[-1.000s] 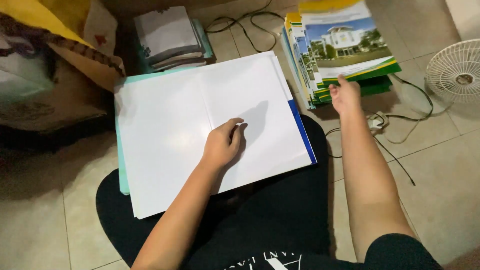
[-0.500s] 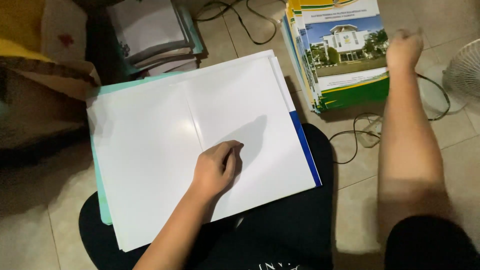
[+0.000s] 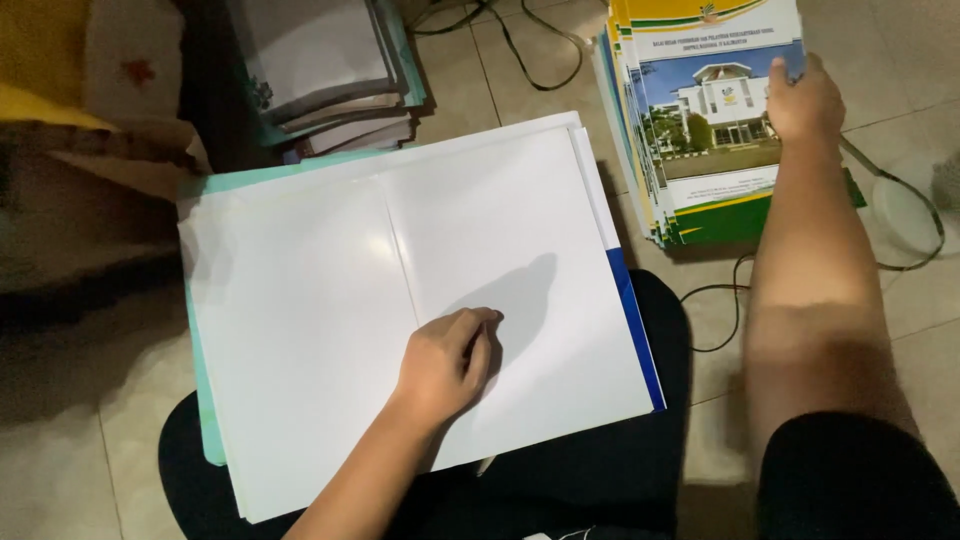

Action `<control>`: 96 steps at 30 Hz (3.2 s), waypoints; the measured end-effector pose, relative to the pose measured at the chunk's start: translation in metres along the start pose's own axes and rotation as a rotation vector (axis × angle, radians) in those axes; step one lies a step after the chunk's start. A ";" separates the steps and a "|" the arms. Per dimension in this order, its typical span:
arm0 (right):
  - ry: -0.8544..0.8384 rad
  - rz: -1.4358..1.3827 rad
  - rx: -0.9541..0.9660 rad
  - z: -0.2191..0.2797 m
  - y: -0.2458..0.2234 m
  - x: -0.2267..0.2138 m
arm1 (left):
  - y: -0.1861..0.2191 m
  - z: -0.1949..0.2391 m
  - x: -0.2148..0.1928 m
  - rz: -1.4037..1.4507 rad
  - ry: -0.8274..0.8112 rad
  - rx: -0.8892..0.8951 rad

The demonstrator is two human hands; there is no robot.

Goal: The person is sitting on the floor, picking up printed brochures from a stack and inserting them into a white folder, smoothing the pages as they go.

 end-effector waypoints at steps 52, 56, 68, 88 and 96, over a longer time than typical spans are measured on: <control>0.185 -0.540 -0.562 0.454 -0.271 -0.203 | -0.116 0.049 -0.074 1.204 0.326 -0.475; 0.131 -0.401 -0.669 0.457 -0.255 -0.146 | -0.160 0.104 -0.175 0.524 0.298 -0.722; -0.157 -0.511 -0.715 0.481 -0.294 -0.142 | -0.154 0.117 -0.159 0.164 0.302 -0.599; -0.483 -0.035 -0.721 0.456 -0.300 -0.109 | -0.053 -0.003 -0.025 -0.559 0.449 0.231; -0.573 -0.085 -0.705 0.427 -0.306 -0.093 | -0.061 -0.023 -0.008 -0.699 -0.300 -0.155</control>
Point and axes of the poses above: each hand's wrist, its own z-axis away from the middle knuckle, its own x-axis out of the palm, y = z × x, the point moved 5 cm from there along -z, towards the middle knuckle, and after that the axes turned 4 degrees about y, right-handed, at the moved point
